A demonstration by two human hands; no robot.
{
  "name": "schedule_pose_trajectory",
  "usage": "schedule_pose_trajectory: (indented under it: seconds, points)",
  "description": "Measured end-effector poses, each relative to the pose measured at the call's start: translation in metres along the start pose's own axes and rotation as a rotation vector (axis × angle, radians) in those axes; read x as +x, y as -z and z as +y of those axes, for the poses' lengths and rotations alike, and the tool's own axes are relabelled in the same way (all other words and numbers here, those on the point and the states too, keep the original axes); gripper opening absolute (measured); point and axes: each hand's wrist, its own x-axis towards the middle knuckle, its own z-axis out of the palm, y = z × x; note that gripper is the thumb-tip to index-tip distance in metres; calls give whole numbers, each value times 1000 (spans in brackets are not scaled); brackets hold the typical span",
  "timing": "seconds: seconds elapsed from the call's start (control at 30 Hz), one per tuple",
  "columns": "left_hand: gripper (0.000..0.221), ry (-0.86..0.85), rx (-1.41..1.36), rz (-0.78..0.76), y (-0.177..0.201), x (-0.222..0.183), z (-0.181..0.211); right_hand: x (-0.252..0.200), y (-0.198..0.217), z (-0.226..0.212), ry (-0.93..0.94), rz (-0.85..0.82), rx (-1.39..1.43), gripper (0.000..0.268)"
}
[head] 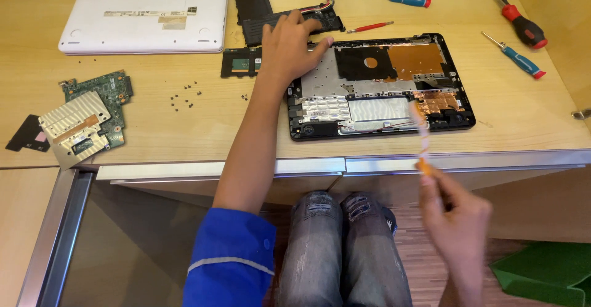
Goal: Reassembling a laptop by installing internal components like RAM and fastening screws with a screwdriver.
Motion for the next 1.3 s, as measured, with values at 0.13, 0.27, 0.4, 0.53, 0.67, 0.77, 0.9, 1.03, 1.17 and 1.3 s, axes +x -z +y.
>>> schedule_pose_trajectory:
  seconds: [0.13, 0.27, 0.4, 0.53, 0.67, 0.77, 0.9, 1.03, 1.17, 1.3]
  points:
    - [36, 139, 98, 228, 43, -6, -9, 82, 23, 73, 152, 379, -111, 19]
    - [26, 433, 7, 236, 71, -36, -41, 166, 12, 136, 197, 568, -377, 21]
    - [40, 503, 195, 25, 79, -56, -59, 168, 8, 134, 61, 413, -425, 22]
    - [58, 500, 111, -374, 87, -50, -47, 166, 5, 144, 89, 436, -426, 22]
    - [58, 521, 121, -458, 83, -41, -51, 168, 8, 143, 77, 400, -403, 22]
    - [59, 541, 116, -477, 90, -41, -51, 169, 7, 144, 77, 412, -410, 19]
    - [59, 567, 97, -491, 89, -42, -52, 169, 8, 143, 77, 413, -371, 20]
    - [58, 701, 34, -521, 95, -39, -43, 167, 9, 140, 73, 396, -360, 20]
    - [58, 681, 105, -605, 91, -33, -44, 169, 9, 141, 65, 391, -364, 18]
    - [51, 609, 126, -609, 81, -31, -61, 168, 11, 136, 40, 381, -342, 19]
